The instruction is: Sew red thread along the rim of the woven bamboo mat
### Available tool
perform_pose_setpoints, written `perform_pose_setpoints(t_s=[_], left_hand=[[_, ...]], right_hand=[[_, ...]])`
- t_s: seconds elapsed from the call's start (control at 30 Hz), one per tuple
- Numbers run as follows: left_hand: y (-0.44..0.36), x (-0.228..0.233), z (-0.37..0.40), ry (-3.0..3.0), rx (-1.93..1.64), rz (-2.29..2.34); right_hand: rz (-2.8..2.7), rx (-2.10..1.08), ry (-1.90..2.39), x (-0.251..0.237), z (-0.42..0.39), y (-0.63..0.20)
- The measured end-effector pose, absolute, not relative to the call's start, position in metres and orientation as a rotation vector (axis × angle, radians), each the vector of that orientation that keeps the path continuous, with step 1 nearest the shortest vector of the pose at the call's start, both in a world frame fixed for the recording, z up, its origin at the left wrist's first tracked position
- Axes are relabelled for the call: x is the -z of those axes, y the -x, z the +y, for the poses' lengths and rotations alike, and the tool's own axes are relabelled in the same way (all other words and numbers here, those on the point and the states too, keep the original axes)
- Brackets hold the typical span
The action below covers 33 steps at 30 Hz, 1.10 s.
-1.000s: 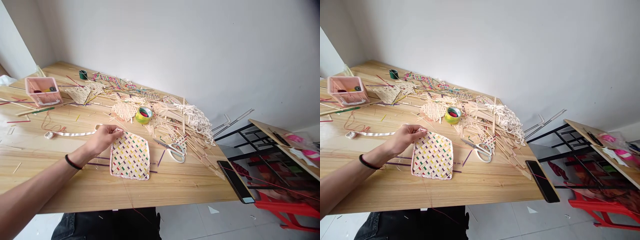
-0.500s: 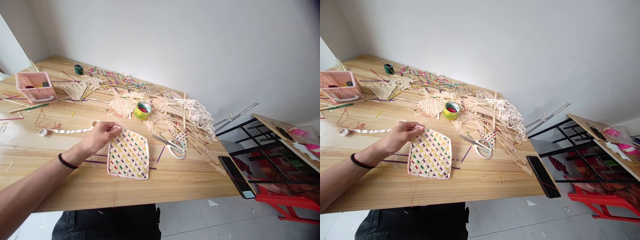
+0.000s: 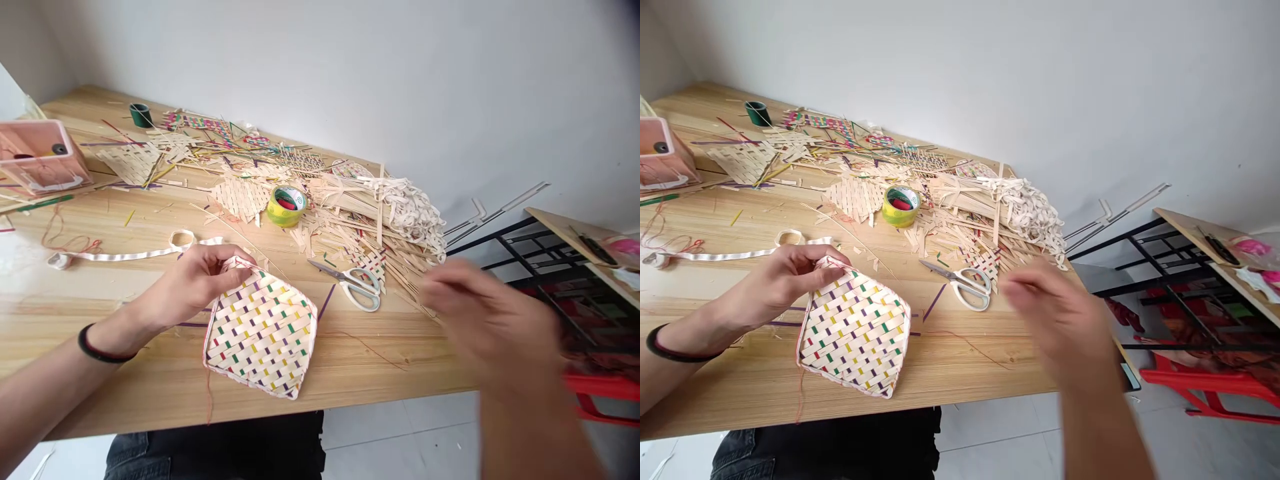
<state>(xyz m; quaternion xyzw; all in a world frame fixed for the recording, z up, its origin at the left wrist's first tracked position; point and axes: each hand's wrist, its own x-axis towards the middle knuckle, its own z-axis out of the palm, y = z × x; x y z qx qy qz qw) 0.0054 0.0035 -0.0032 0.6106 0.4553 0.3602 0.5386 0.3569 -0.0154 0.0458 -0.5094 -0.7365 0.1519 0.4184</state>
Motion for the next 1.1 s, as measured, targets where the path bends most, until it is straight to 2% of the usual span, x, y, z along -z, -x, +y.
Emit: perform_pose_setpoints(t_s=[0.1,0.23,0.53,1.1], left_hand=[[-0.009,0.002,0.003,-1.384,-0.88,1.032],[-0.009,0.004,0.003,-1.263,-0.881,0.995],[-0.009,0.008,0.004,-1.15,-0.805,0.933],[-0.009,0.011,0.002,-1.204,-0.795,0.942]], right_hand=[[-2.076,-0.794,1.032,-0.034,0.013,-0.285],[-2.111,-1.009,0.868,-0.025,0.036,-0.234],[-2.081,-1.091,0.892,-0.007,0.032,-0.242],[-2.099,-1.023,0.909,-0.007,0.031,-0.243]])
